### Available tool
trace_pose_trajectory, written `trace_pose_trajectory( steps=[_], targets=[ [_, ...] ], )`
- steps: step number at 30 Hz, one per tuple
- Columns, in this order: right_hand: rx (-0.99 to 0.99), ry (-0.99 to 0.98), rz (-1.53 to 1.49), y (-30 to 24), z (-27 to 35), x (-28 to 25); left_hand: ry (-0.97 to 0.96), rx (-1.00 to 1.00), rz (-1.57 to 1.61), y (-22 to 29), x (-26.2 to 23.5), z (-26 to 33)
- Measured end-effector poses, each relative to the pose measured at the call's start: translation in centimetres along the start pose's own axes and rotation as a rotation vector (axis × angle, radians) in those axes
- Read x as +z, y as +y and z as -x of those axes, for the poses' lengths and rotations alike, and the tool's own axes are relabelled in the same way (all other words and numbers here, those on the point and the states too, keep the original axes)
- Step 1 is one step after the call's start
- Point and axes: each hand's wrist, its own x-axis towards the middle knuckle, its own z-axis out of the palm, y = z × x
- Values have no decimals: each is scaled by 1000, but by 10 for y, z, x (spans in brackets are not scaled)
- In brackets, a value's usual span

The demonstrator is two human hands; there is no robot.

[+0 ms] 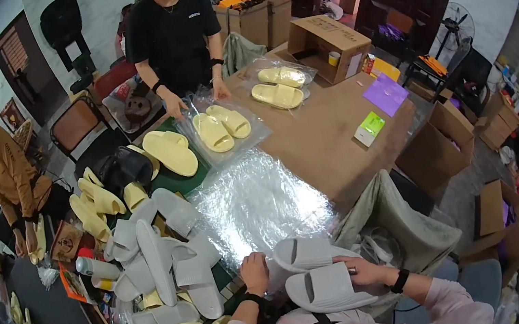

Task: The recorder is bagging finished sandals and placing them into a collection bag in a manufacturing environment.

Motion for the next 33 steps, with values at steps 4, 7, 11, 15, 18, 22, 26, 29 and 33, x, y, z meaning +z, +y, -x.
trace_pose_trajectory(
  steps=[4,7,11,15,18,22,26,29,33],
  targets=[
    [-18,-87,48,14,-3,2,90,22,-84,15,-7,-15],
    [0,-120,-7,13,-9,2,114,16,-8,16,-8,-18],
    [27,-100,0,21,-10,0,68,86,-6,15,-11,-16],
    [6,-23,50,21,-10,-4,146,60,-17,25,-9,-15],
    [24,6,181,32,-15,-3,176,22,-18,26,-9,-14],
    [91,45,175,31,-26,1,194,10,14,40,-25,-19],
    [-82,95,662,41,-41,7,241,128,-47,52,-42,-24],
    [-209,120,651,34,-57,8,167,193,-125,62,-50,-19],
    [-255,220,700,32,-71,15,130,265,-77,69,-48,-11]
  ],
)
